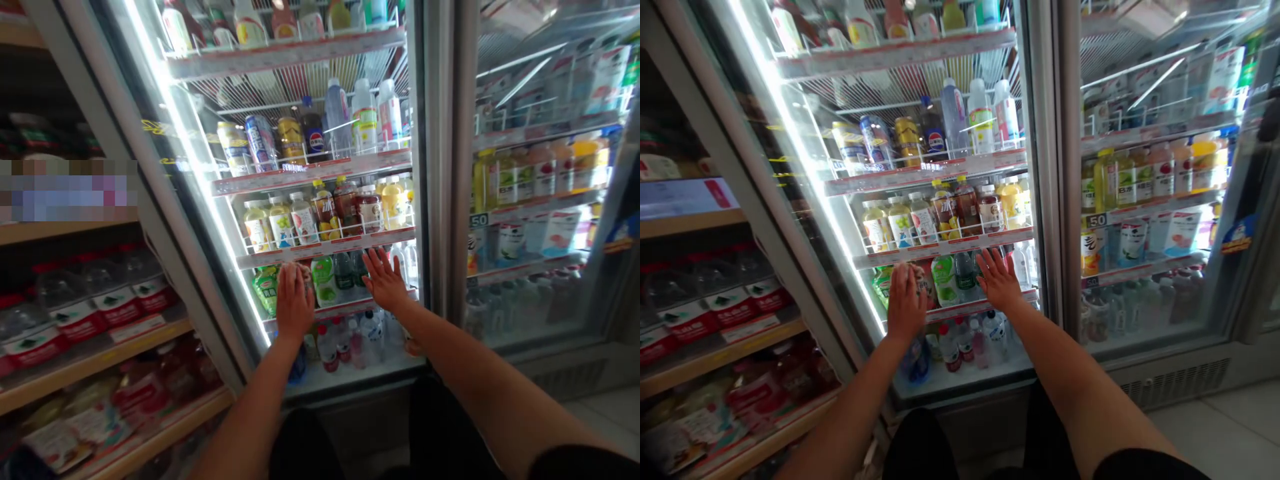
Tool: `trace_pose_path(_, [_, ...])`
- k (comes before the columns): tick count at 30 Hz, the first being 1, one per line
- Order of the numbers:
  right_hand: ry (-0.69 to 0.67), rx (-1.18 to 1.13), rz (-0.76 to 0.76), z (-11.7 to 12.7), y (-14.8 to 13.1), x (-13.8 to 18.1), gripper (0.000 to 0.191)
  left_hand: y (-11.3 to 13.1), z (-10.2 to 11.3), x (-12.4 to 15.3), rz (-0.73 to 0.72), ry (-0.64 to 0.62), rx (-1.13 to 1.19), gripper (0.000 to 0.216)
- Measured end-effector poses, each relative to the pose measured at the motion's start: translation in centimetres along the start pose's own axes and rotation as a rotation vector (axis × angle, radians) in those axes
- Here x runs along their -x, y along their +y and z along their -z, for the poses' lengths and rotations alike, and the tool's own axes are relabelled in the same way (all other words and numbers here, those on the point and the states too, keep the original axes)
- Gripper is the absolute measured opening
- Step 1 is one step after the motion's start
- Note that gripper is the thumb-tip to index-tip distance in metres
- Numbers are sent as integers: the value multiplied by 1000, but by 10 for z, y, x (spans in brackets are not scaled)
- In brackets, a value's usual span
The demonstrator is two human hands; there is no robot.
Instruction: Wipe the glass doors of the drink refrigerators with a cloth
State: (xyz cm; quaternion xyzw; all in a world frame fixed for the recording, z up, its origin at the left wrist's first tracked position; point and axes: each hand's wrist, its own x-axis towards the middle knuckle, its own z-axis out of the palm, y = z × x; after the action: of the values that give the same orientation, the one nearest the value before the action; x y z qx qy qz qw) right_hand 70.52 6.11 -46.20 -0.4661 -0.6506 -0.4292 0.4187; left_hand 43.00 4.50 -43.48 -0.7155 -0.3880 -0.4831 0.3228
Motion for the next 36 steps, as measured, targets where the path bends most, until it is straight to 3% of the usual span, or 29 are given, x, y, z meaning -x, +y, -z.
trace_pose_path(4, [-33, -23, -19, 1, 0, 0, 72, -8, 8, -23, 92, 88, -24, 65])
trace_pose_path(9, [-79, -59, -36, 1, -1, 1, 72, 10, 1, 19, -46, -74, 22, 70])
trace_pose_path(11, [-60, -44, -27, -1, -1, 1, 72, 8, 0, 24, -80, -82, 15, 71])
trace_pose_path(18, [-85, -24, -29, 0, 0, 1, 69, -25, 14, -23, 121, 61, 27, 68])
trace_pose_path(25, [-99, -62, -50, 0, -1, 1, 69, -2, 7, 27, -25, -73, 13, 71])
trace_pose_path(27, [-87, -61, -45, -1, -1, 1, 70, -10, 10, 21, -16, -64, 14, 69])
trace_pose_path(32, [-105, -50, -44, 2, -1, 1, 65, -40, 25, -17, 163, 14, 0, 69])
trace_pose_path(36, [-123, -51, -66, 5, -3, 0, 61, -26, 20, 8, 105, -18, -21, 71])
